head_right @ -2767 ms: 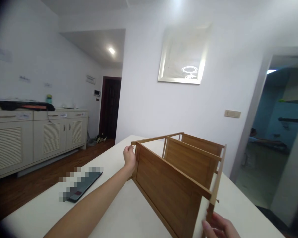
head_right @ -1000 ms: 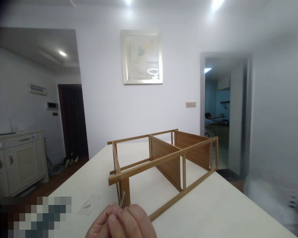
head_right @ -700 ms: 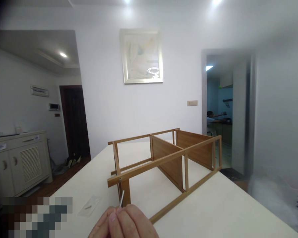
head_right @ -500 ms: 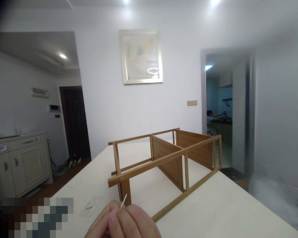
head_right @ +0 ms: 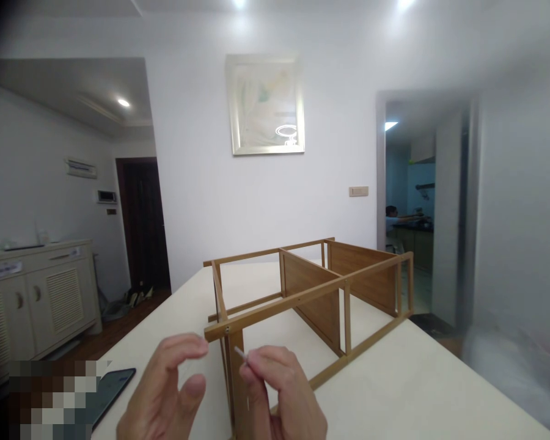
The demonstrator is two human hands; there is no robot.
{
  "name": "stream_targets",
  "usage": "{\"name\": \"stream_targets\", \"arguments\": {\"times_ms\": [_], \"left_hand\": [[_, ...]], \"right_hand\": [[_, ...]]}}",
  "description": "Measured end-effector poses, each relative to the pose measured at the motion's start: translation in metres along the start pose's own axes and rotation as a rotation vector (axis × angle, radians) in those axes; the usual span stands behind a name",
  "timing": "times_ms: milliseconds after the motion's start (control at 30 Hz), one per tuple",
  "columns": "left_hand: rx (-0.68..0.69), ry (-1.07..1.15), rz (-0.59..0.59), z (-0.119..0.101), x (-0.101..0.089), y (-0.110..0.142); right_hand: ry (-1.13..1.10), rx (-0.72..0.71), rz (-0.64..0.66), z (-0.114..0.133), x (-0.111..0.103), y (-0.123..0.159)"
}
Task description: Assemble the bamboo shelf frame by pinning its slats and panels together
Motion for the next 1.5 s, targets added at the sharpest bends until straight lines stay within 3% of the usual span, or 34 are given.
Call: {"name": "stream_targets", "arguments": {"times_ms": [33,100,200,300,500,667,900,1133,1300,1500], "left_hand": [[0.098,-0.050,0.014,0.002,-0.003,-0.010],[0.134,-0.114,0.160,0.009,-0.006,-0.030],[0.054,-0.072,0.397,0.021,-0.004,-0.051],[-0.003,0.000,0.499,0.033,0.000,-0.055],[0.126,-0.008,0.431,0.047,0.009,-0.047],[0.128,-0.004,0.376,0.048,0.013,-0.044],[0.141,0.013,0.340,0.050,0.016,-0.043],[0.119,0.048,0.350,0.051,0.016,-0.040],[0.121,0.044,0.356,0.050,0.016,-0.040],[0.178,0.017,0.352,0.052,0.018,-0.040]], "right_hand": [[-0.008,0.010,0.014,-0.002,0.000,-0.002],[-0.014,-0.005,0.059,-0.005,0.001,-0.004],[0.000,-0.050,0.076,-0.006,0.006,-0.004],[0.020,-0.056,0.045,-0.004,0.013,-0.001],[0.028,-0.072,0.069,-0.005,0.018,0.003],[0.047,-0.102,0.094,-0.010,0.018,0.006],[0.055,-0.349,0.139,-0.012,0.018,-0.003],[-0.017,-0.130,0.265,-0.001,0.013,-0.016],[-0.103,0.169,0.330,0.002,0.014,-0.016],[-0.253,0.412,0.296,0.003,0.018,-0.019]]}}
Point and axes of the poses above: each hand's wrist, its own y-axis away from the middle knuckle, its own x-axis out of the palm, z = x × y, the point moved 1 cm from there along -y, towards the middle knuckle
